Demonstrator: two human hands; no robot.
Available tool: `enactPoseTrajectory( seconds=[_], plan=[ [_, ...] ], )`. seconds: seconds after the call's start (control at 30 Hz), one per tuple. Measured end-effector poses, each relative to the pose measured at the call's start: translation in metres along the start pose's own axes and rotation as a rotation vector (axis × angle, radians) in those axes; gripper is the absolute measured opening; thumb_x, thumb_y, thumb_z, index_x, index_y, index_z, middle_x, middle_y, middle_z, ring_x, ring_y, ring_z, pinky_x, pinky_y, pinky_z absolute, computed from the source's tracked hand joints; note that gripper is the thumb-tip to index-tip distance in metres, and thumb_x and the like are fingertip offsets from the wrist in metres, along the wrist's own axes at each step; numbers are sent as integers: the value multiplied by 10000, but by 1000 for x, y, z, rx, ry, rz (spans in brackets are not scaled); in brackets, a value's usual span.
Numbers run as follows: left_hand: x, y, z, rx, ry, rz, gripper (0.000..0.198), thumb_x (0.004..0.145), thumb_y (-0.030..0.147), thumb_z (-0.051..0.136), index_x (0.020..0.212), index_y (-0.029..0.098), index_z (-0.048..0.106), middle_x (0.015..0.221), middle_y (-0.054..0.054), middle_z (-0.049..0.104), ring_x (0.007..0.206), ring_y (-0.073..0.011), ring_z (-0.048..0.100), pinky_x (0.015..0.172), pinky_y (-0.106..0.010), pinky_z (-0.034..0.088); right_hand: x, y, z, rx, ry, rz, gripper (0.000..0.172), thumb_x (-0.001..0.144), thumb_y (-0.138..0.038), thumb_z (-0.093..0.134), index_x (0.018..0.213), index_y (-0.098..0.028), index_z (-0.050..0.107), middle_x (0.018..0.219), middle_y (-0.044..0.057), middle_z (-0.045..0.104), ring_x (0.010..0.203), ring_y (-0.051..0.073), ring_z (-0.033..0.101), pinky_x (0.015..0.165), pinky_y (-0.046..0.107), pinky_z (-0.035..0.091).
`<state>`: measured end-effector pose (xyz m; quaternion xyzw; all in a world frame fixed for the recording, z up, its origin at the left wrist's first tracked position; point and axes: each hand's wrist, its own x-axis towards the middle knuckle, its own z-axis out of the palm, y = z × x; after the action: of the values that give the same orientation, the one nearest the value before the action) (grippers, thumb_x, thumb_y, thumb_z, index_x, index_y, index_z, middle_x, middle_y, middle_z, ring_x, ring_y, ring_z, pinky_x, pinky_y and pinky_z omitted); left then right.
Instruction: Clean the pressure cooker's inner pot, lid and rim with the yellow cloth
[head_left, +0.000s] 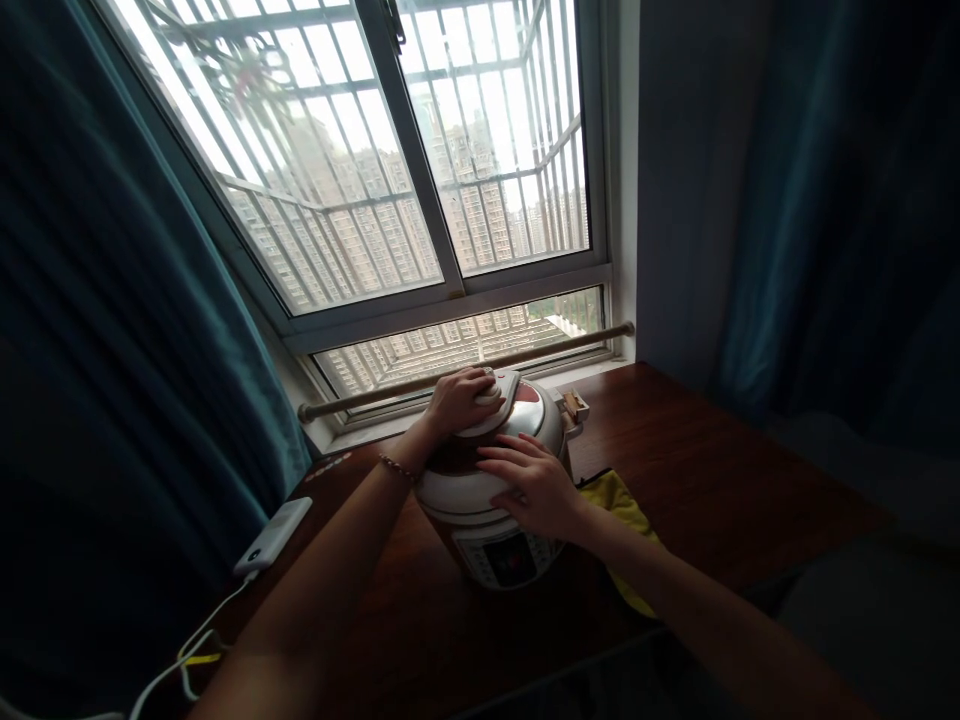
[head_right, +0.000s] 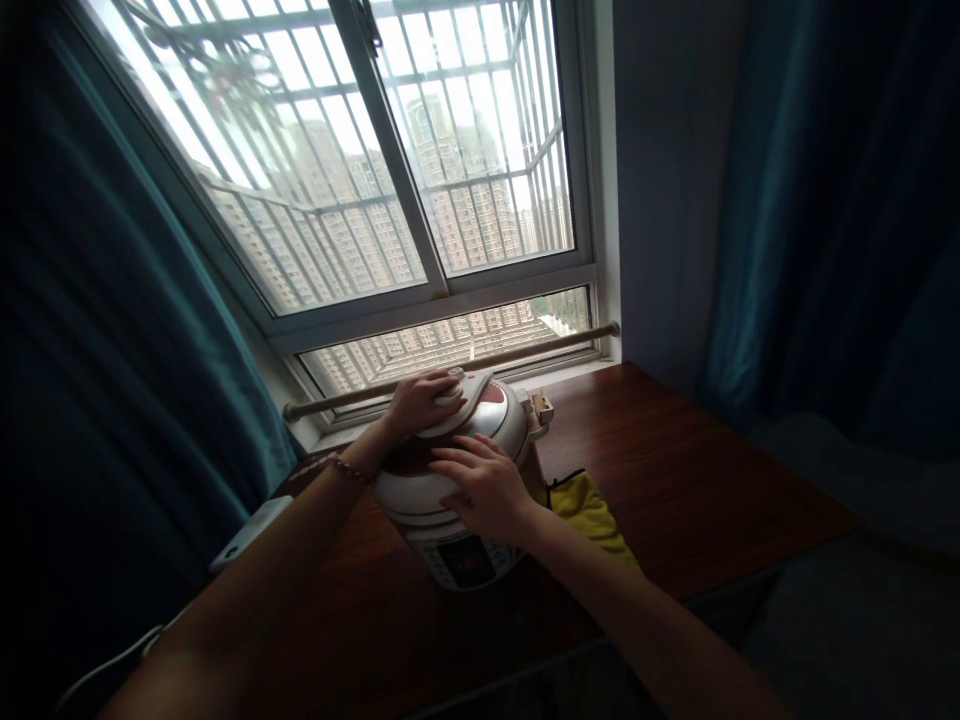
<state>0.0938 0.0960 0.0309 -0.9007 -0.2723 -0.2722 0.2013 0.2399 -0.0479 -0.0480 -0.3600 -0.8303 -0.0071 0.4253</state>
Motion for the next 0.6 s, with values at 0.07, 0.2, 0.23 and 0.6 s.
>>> enactPoseTrajectory(
  seconds=[0.07, 0.2, 0.23, 0.6],
  plan=[
    [0, 2, 2, -2, -11, 16, 310, 772, 481, 522, 873, 226, 666, 884, -29, 658, 832, -172, 594, 702, -259, 435, -1, 2, -1, 24, -5, 5, 431, 778, -316, 609, 1196, -240, 533, 1299, -10, 510, 1242, 207, 390, 1081, 382, 209],
    [1, 2, 2, -7, -28, 28, 317, 777, 479, 521, 892, 217, 656, 906, -33, 653, 833, -174, 591, 700, -262, 436, -3, 6, 1, 26, -10, 0, 422, 799, -327, 592, 1205, -235, 523, 1308, -11, 501, 1262, 204, 367, 1080, 384, 216],
    [1, 2, 2, -9, -30, 30, 320, 778, 480, 520, 901, 216, 653, 918, -35, 651, 836, -174, 591, 700, -263, 437, -4, 7, 2, 25, -13, -2, 421, 804, -333, 585, 1208, -236, 520, 1312, -10, 497, 1266, 204, 362, 1076, 385, 224],
    [-6, 2, 3, -39, -3, -40, 303, 777, 471, 523, 897, 224, 651, 914, -31, 656, 854, -185, 588, 736, -281, 447, -3, 59, -19, 297, 588, 299, 309, 851, -328, 509, 1133, -220, 576, 1235, 52, 551, 1207, 193, 430, 1040, 380, 297]
  ],
)
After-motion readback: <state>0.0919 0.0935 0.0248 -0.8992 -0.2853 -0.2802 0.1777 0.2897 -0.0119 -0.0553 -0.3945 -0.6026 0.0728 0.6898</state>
